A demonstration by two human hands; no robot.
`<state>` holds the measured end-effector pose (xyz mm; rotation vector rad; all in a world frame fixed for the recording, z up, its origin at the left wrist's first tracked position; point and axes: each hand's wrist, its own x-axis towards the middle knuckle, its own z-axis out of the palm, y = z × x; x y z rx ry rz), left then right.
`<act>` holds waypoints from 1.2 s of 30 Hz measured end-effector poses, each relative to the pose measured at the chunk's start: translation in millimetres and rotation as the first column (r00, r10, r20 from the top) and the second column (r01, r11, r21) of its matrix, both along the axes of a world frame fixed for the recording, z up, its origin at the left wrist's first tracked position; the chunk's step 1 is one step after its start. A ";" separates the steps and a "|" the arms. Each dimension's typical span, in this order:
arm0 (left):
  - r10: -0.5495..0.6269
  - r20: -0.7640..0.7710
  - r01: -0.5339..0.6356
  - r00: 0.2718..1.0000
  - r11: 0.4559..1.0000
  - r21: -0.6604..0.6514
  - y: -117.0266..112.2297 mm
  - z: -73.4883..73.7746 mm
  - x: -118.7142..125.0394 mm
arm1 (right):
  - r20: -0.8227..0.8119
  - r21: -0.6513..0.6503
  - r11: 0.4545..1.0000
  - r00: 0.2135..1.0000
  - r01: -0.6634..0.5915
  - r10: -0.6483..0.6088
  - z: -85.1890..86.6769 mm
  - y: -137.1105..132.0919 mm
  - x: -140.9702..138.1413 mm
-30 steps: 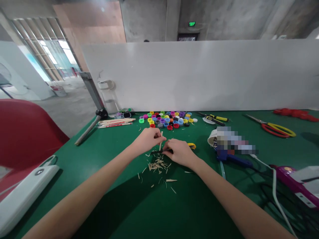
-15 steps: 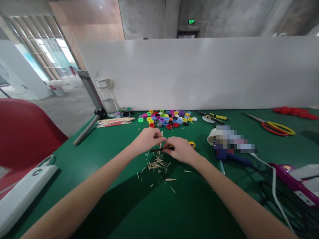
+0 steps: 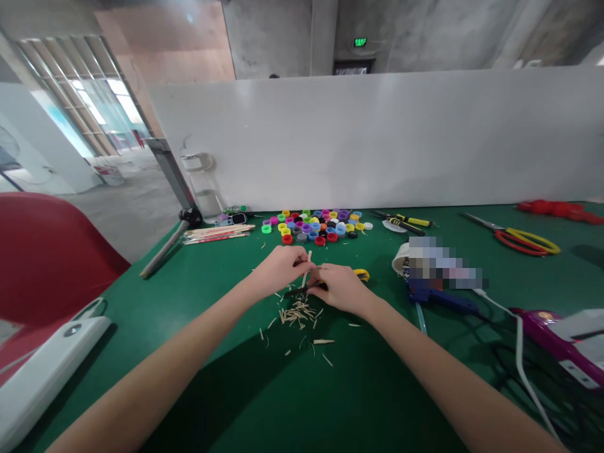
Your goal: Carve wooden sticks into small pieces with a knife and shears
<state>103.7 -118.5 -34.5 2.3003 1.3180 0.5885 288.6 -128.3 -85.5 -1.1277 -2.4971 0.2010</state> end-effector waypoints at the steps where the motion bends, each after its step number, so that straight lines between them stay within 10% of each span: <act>1: 0.014 0.002 -0.014 1.000 1.000 0.004 0.3 -0.1 -0.4 | -0.007 0.000 1.000 1.000 0.003 -0.003 0.0 -0.8 0.3; 36: 0.127 -0.012 -0.127 0.992 0.992 0.023 5.8 -5.2 0.6 | -0.122 0.127 0.984 0.987 0.124 -0.109 -2.5 -3.7 -3.7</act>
